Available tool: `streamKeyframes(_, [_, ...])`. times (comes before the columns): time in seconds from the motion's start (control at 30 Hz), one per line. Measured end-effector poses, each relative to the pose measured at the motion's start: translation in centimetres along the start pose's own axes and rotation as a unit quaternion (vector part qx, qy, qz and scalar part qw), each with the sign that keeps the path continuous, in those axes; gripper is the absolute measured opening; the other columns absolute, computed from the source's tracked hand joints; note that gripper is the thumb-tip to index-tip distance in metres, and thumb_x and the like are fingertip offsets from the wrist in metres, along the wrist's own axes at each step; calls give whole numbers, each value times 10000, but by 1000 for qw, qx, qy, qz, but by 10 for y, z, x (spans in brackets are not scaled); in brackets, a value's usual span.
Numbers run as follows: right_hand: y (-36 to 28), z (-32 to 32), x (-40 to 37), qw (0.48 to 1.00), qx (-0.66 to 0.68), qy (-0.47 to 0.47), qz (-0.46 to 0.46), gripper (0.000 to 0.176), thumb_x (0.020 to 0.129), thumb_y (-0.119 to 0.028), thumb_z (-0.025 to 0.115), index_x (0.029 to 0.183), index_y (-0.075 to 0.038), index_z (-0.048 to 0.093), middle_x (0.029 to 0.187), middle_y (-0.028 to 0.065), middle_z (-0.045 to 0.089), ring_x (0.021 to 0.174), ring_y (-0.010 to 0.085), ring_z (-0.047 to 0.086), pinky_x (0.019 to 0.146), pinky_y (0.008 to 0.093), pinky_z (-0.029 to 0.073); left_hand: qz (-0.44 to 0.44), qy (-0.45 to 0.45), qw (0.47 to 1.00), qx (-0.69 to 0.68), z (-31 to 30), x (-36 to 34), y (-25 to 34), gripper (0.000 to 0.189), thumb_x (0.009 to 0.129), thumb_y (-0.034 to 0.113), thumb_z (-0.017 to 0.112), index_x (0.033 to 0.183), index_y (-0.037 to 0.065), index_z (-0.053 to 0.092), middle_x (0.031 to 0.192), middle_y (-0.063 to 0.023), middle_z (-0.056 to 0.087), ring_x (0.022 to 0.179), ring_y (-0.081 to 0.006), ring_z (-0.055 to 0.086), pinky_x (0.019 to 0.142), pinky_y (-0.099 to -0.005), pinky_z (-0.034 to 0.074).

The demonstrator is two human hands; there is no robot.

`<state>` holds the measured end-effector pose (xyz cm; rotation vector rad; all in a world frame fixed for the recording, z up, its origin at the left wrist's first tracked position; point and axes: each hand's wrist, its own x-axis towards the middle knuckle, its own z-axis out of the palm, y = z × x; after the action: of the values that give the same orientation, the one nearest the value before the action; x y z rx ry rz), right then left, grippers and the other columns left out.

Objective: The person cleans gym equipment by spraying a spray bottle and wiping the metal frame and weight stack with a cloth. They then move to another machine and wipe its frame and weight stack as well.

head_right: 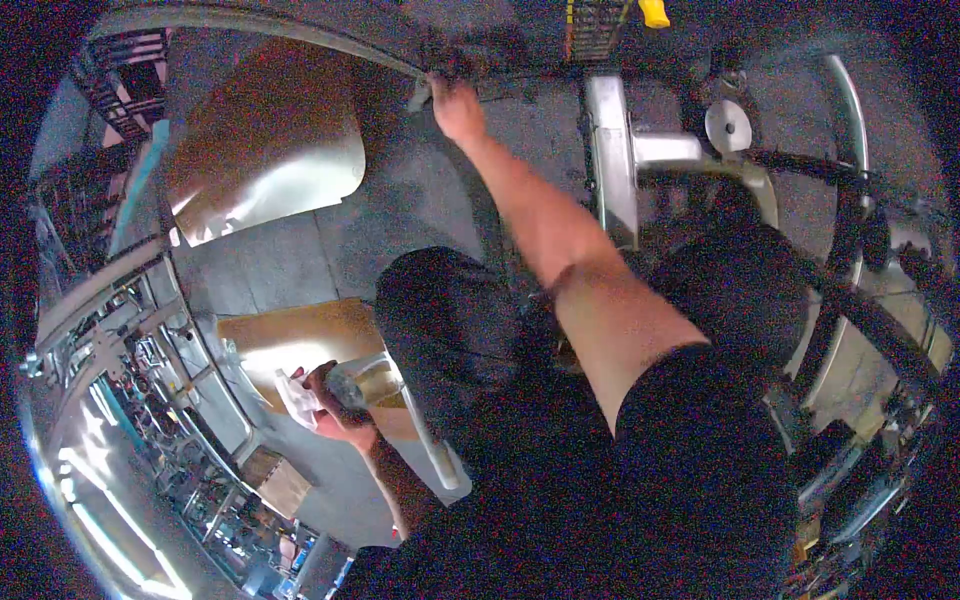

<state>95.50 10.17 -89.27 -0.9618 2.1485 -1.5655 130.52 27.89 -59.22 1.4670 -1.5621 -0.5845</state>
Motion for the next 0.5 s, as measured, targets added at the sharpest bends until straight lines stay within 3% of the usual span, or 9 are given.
streamKeyframes(0.07, [16,-10,27,986,-128,-68,88,541,1066,-460,389,1259,-9,618,1264,278,618,1045,462,632,886,518,518,47,-1,999,27,-3,2,-3,259,998,147,594,1147,-61,553,954,-135,680,837,-199,643,749,-331,556])
streamKeyframes(0.13, [33,-32,71,984,-35,-76,156,582,1054,-500,395,1228,3,628,1210,292,640,1048,475,634,894,524,510,59,-7,994,91,-6,4,-4,254,1001,154,594,1131,-63,568,954,-131,670,819,-202,642,721,-331,563])
streamKeyframes(0.2, [42,-19,61,989,-7,-78,122,633,1045,-542,390,1275,10,598,1163,337,642,1067,507,622,912,526,501,43,28,998,33,-5,3,-5,251,999,162,601,1105,-65,595,950,-126,662,834,-206,640,765,-342,558])
streamKeyframes(0.27, [11,-6,10,992,-23,71,99,630,1052,-541,373,1222,0,647,1134,354,642,1088,527,608,919,535,493,11,-4,995,100,-17,1,-16,358,1038,252,541,943,-49,711,1102,-139,615,1124,-264,526,980,-441,432])
streamKeyframes(0.3, [-22,-11,-11,988,38,50,144,573,1054,-482,400,1396,-31,490,1229,334,615,1114,516,604,956,526,495,2,15,997,82,-15,-1,-16,337,1034,238,538,972,-50,701,1035,-128,645,1103,-260,532,975,-438,430])
streamKeyframes(0.33, [-47,-17,-23,976,99,26,190,634,1055,-422,426,1569,-62,333,1323,315,588,1139,505,599,994,517,497,0,15,996,83,-13,-3,-15,337,1034,238,538,972,-50,701,1035,-128,645,1103,-260,532,975,-438,430])
streamKeyframes(0.4, [-31,-12,-11,980,93,34,170,657,1043,-447,440,1568,-71,323,1331,331,566,1118,512,599,979,526,505,10,-9,999,29,-14,-4,-11,316,1031,216,526,1004,-55,686,988,-128,666,1082,-254,540,964,-433,431])
streamKeyframes(0.47, [-8,-30,19,974,-41,-144,168,662,1047,-482,391,1552,-57,331,1391,320,532,1139,499,605,992,515,504,35,-39,995,83,-18,3,-5,319,1031,208,512,1036,-74,663,983,-137,675,1045,-254,558,954,-425,435])
streamKeyframes(0.5, [35,-8,35,975,-143,-113,130,679,1053,-522,319,1513,-27,376,1440,307,502,1165,488,604,1010,500,503,34,-37,995,84,-12,5,-2,319,1033,208,516,1057,-80,653,982,-140,677,1019,-252,568,948,-422,440])
